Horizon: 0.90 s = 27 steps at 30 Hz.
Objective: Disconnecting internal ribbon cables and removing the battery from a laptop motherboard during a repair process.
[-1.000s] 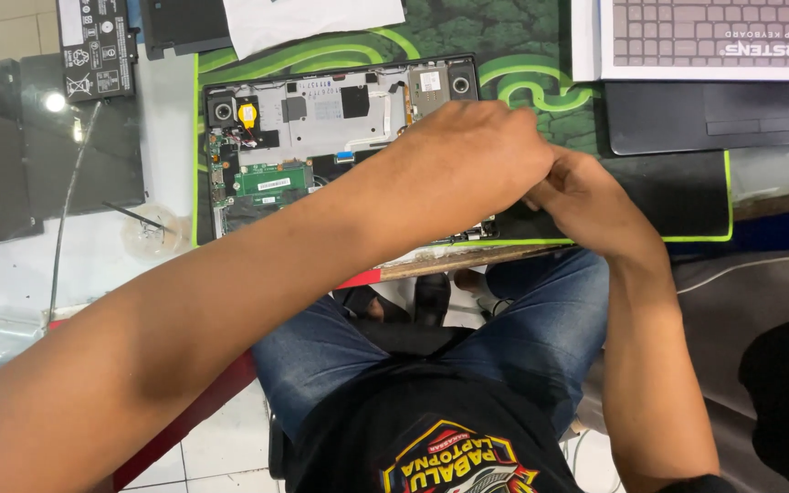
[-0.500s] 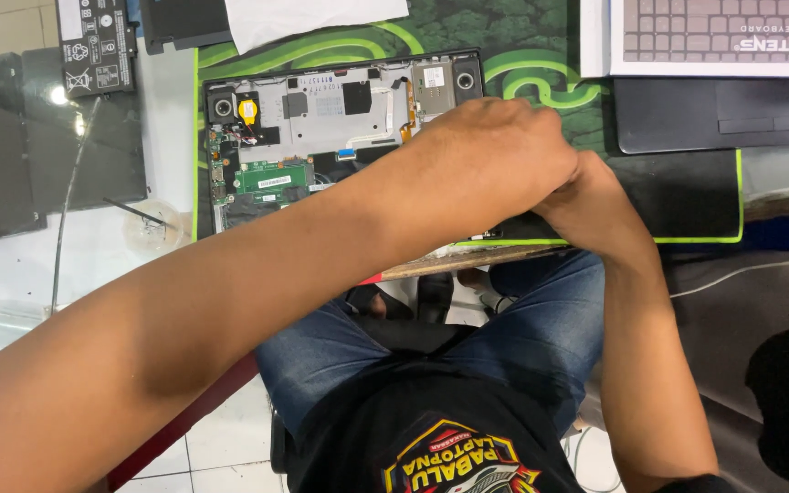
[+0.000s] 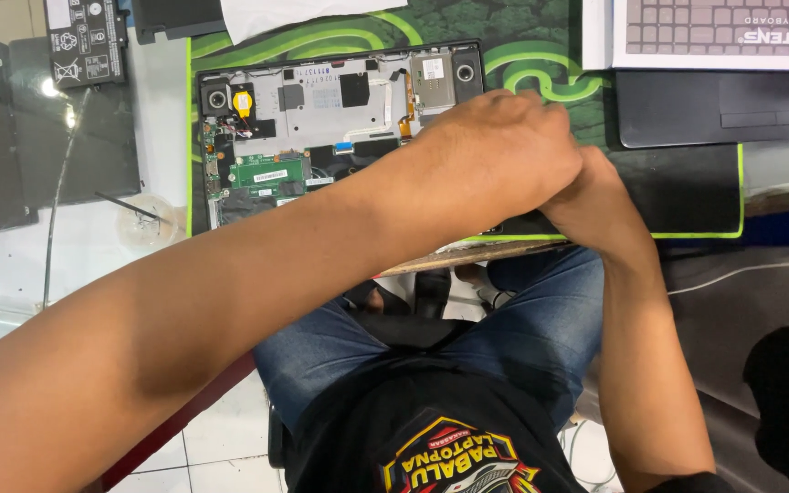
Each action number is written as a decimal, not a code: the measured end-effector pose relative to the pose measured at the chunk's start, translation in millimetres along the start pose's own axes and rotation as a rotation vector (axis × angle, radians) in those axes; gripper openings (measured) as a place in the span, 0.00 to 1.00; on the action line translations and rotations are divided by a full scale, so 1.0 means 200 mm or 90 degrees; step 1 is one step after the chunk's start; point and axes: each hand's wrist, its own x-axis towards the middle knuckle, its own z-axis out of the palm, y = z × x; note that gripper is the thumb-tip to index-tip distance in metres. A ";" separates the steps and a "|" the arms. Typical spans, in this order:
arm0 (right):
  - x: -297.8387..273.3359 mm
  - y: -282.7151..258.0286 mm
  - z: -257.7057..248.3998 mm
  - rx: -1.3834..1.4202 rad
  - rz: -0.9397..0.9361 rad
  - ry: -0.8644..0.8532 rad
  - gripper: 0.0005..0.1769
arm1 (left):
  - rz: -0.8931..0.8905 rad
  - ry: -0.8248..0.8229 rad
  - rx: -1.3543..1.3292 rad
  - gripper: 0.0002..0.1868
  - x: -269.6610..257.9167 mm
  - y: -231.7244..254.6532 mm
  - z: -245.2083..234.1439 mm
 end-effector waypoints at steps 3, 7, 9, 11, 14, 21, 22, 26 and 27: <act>0.00 0.00 0.00 -0.009 -0.007 -0.001 0.19 | 0.029 -0.034 -0.002 0.19 0.05 0.01 0.03; 0.00 0.02 0.02 -0.013 -0.009 -0.003 0.20 | 0.079 0.027 0.088 0.09 0.07 0.06 0.02; 0.01 0.01 0.05 -0.018 -0.014 0.001 0.20 | 0.162 0.096 0.127 0.11 0.05 0.05 0.01; 0.02 -0.01 0.08 -0.020 -0.019 0.004 0.20 | 0.152 0.073 0.142 0.11 0.08 0.06 -0.01; 0.03 -0.04 0.11 -0.024 -0.029 0.009 0.21 | 0.063 -0.020 0.111 0.13 0.11 0.11 -0.06; 0.00 -0.02 0.09 -0.039 -0.052 0.015 0.21 | 0.132 0.201 0.117 0.10 -0.02 -0.02 0.02; 0.01 -0.02 0.09 -0.039 -0.052 0.014 0.21 | 0.132 0.200 0.117 0.10 0.00 -0.02 0.04; 0.03 -0.02 0.09 -0.053 -0.067 0.012 0.22 | 0.160 0.154 0.193 0.10 0.05 0.01 0.05; 0.03 -0.03 0.09 -0.057 -0.072 0.011 0.22 | 0.145 0.073 0.200 0.10 0.06 0.03 0.04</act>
